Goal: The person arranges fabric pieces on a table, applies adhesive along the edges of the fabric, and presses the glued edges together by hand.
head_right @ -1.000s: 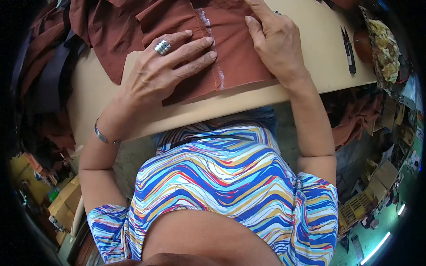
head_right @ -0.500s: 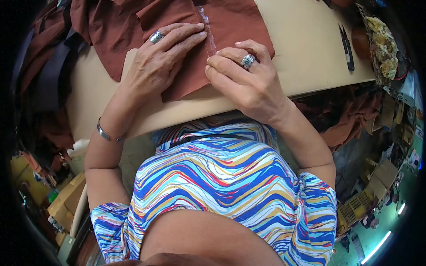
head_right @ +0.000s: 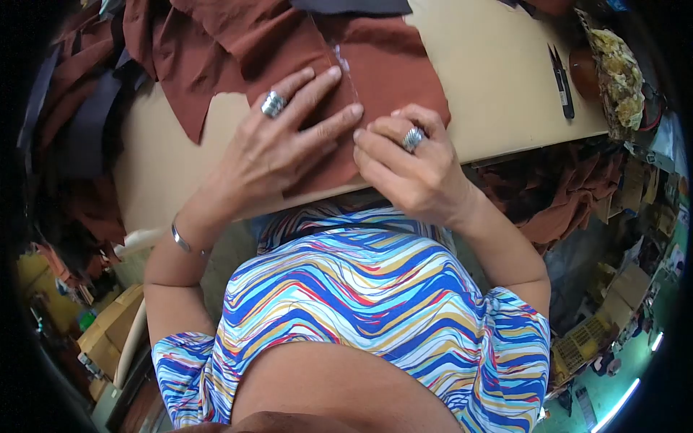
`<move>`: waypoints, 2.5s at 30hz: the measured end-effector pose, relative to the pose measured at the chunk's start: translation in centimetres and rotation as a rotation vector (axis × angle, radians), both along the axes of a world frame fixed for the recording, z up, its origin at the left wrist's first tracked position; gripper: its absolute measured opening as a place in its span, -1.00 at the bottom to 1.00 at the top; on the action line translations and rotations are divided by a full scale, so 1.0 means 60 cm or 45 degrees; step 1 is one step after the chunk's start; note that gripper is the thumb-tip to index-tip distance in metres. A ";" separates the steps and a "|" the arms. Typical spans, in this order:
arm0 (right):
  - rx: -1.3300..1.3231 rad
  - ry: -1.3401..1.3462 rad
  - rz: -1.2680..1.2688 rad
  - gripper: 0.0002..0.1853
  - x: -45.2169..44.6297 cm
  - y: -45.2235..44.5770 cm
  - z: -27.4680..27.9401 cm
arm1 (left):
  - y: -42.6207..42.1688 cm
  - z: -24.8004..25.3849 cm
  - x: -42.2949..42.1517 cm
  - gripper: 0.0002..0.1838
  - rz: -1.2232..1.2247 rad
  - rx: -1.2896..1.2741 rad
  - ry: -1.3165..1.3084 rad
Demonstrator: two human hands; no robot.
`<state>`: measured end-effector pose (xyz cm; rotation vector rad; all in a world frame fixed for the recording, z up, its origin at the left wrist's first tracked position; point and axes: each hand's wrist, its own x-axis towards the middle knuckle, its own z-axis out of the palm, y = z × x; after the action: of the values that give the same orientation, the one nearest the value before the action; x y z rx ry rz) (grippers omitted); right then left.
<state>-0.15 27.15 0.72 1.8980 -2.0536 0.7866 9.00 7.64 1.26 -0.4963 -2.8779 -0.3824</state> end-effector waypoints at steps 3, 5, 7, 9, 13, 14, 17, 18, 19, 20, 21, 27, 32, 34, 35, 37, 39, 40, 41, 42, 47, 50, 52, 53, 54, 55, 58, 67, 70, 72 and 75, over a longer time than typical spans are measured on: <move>0.065 -0.088 0.070 -0.83 0.014 0.020 0.006 | 0.023 -0.005 0.020 -0.55 0.006 0.071 0.051; 0.148 -0.257 0.116 -0.81 -0.005 0.022 0.029 | 0.012 0.008 0.008 -0.58 -0.008 0.107 0.020; 0.072 -0.375 0.060 -0.78 -0.035 0.014 0.041 | -0.007 0.006 -0.011 -0.64 -0.028 0.119 0.125; -0.067 -0.146 -0.320 -0.70 -0.071 -0.004 0.030 | -0.022 -0.008 -0.027 -0.64 -0.024 0.095 0.180; 0.119 -0.530 -0.669 -0.60 -0.094 -0.039 0.024 | -0.030 -0.026 -0.037 -0.61 -0.058 0.169 0.246; 0.183 -0.860 -0.629 -0.54 -0.092 -0.043 0.038 | -0.029 -0.027 -0.034 -0.61 -0.055 0.195 0.244; 0.025 -1.429 -0.515 -0.44 -0.090 -0.047 0.033 | -0.027 -0.024 -0.030 -0.59 -0.045 0.168 0.223; -0.087 -1.545 -0.478 -0.42 -0.092 -0.049 0.026 | -0.028 -0.025 -0.029 -0.59 -0.039 0.182 0.218; -0.122 -1.561 -0.422 -0.40 -0.096 -0.049 0.018 | -0.028 -0.026 -0.029 -0.58 -0.035 0.196 0.213; -0.159 -1.576 -0.369 -0.38 -0.102 -0.047 0.009 | -0.028 -0.027 -0.029 -0.58 -0.032 0.210 0.208; -0.198 -1.591 -0.317 -0.36 -0.105 -0.046 0.005 | -0.027 -0.026 -0.028 -0.57 -0.034 0.200 0.205; -0.510 -2.019 -0.195 -0.42 -0.111 -0.072 -0.010 | -0.029 -0.026 -0.030 -0.55 -0.067 0.181 0.225; -0.138 -0.879 -0.463 -0.25 -0.099 -0.076 0.017 | -0.027 -0.027 -0.030 -0.55 -0.055 0.163 0.197; -0.109 -0.584 -0.457 -0.25 -0.105 -0.076 0.008 | -0.026 -0.025 -0.030 -0.54 -0.052 0.174 0.193; -0.121 -0.564 -0.421 -0.25 -0.107 -0.077 0.006 | -0.027 -0.024 -0.029 -0.54 -0.050 0.179 0.190; -0.112 -0.541 -0.420 -0.25 -0.106 -0.079 0.006 | -0.026 -0.024 -0.029 -0.54 -0.039 0.179 0.188; -0.068 -0.535 -0.486 -0.26 -0.104 -0.080 0.012 | -0.025 -0.024 -0.029 -0.54 -0.044 0.157 0.188; -0.085 -0.542 -0.469 -0.26 -0.104 -0.080 0.010 | -0.025 -0.024 -0.031 -0.54 -0.055 0.137 0.188; -0.103 -0.547 -0.454 -0.26 -0.106 -0.079 0.007 | -0.025 -0.023 -0.032 -0.53 -0.066 0.116 0.189; -0.121 -0.552 -0.438 -0.26 -0.107 -0.078 0.006 | -0.024 -0.018 -0.032 -0.52 -0.091 0.078 0.184; -0.092 -0.548 -0.464 -0.28 -0.103 -0.078 0.003 | -0.029 -0.013 -0.034 -0.49 -0.220 0.045 0.178; -0.096 -0.538 -0.470 -0.29 -0.102 -0.081 0.007 | -0.029 -0.022 -0.036 -0.50 -0.013 0.274 0.147; -0.113 -0.555 -0.451 -0.29 -0.105 -0.080 0.007 | -0.023 -0.028 -0.037 -0.53 0.085 0.260 0.170; -0.130 -0.580 -0.424 -0.29 -0.113 -0.080 0.005 | -0.022 -0.027 -0.038 -0.54 0.086 0.233 0.171; -0.148 -0.606 -0.397 -0.29 -0.117 -0.079 0.004 | -0.022 -0.026 -0.038 -0.55 0.086 0.204 0.171; -0.139 -0.580 -0.406 -0.29 -0.116 -0.077 0.005 | -0.023 -0.025 -0.039 -0.56 0.021 0.159 0.191; -0.123 -0.530 -0.430 -0.29 -0.116 -0.077 0.005 | -0.029 -0.023 -0.039 -0.58 -0.057 0.105 0.205; -0.135 -0.998 -0.546 -0.28 -0.129 -0.095 0.030 | -0.026 0.005 -0.081 -0.65 -0.095 -0.165 0.390; -0.221 -1.002 -0.416 -0.31 -0.143 -0.105 0.010 | -0.046 0.007 -0.120 -0.73 0.110 -0.104 0.456; 0.003 -1.008 -0.589 -0.33 -0.132 -0.104 0.034 | -0.060 -0.007 -0.132 -0.75 0.242 0.062 0.406; -0.054 -0.715 -0.526 -0.32 -0.129 -0.105 0.028 | -0.075 -0.027 -0.134 -0.73 0.384 0.260 0.391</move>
<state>-7.89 20.87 2.38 1.2395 -2.5927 1.3374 0.94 3.14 -0.34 -0.0736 -2.5264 -0.4929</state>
